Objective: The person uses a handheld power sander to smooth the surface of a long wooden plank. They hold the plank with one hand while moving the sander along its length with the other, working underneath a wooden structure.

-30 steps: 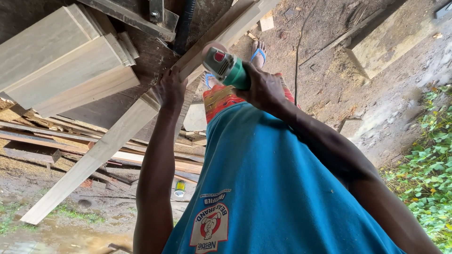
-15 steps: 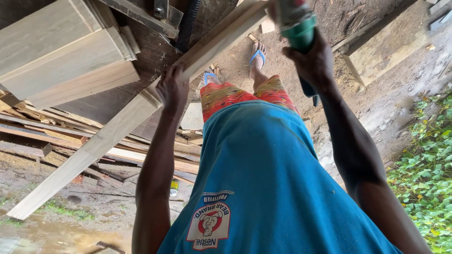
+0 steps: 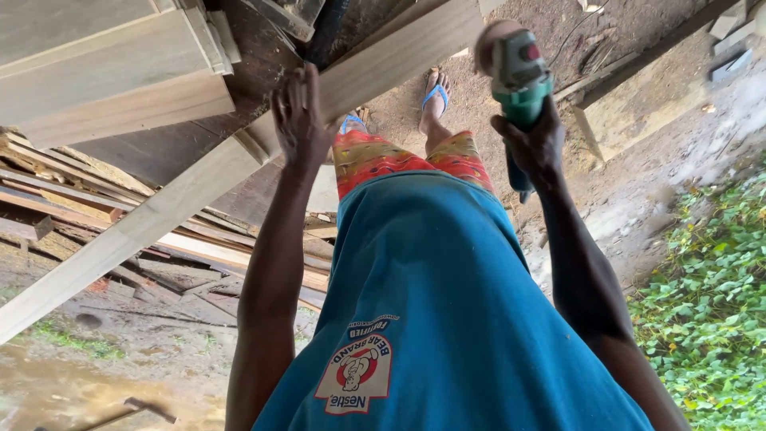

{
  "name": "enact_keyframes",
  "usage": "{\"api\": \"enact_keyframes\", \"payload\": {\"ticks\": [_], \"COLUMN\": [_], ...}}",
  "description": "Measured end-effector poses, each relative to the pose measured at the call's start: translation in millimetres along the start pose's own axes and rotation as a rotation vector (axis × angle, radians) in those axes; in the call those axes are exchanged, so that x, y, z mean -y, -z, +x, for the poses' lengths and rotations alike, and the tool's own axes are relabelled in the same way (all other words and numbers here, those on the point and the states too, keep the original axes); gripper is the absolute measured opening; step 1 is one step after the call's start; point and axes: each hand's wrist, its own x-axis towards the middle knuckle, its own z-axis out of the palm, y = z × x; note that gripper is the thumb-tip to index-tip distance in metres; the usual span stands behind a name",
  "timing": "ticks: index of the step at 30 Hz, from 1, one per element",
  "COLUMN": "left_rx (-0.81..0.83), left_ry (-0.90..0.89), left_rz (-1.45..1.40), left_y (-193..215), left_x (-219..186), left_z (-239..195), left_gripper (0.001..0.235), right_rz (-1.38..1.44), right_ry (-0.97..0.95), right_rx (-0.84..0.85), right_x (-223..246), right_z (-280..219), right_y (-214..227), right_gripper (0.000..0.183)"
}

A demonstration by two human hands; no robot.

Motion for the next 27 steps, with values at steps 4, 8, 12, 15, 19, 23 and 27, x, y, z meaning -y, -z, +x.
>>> {"api": "enact_keyframes", "payload": {"ticks": [4,8,12,15,19,23,27], "left_rx": [-0.01,0.07,0.036,0.058,0.061,-0.011,-0.008], "left_ry": [-0.037,-0.036,-0.062,-0.069,-0.076,-0.106,-0.115], "left_rz": [-0.106,-0.106,-0.126,-0.16,-0.141,-0.133,-0.084], "left_y": [4.7,10.8,3.9,14.0,12.2,16.2,12.1], "left_x": [21.5,26.8,30.6,27.5,29.7,29.6,31.4], "left_z": [-7.7,-2.8,0.1,0.0,-1.3,-1.2,0.2], "left_gripper": [0.121,0.111,0.109,0.104,0.11,0.104,0.105], "right_rz": [0.036,-0.167,-0.193,-0.202,-0.284,-0.265,-0.295], "right_ry": [-0.03,-0.037,0.016,-0.007,0.007,0.128,0.106], "right_rx": [0.02,0.066,0.111,0.155,0.159,0.202,0.206], "right_x": [-0.7,-5.1,-2.3,0.5,5.3,14.7,18.1], "right_z": [5.5,8.0,-4.7,-15.4,-22.8,-32.5,-36.2], "right_y": [-36.8,-65.4,-87.9,-105.3,-128.7,-143.2,-144.3], "right_gripper": [0.052,0.059,0.052,0.055,0.059,0.063,0.068]}}
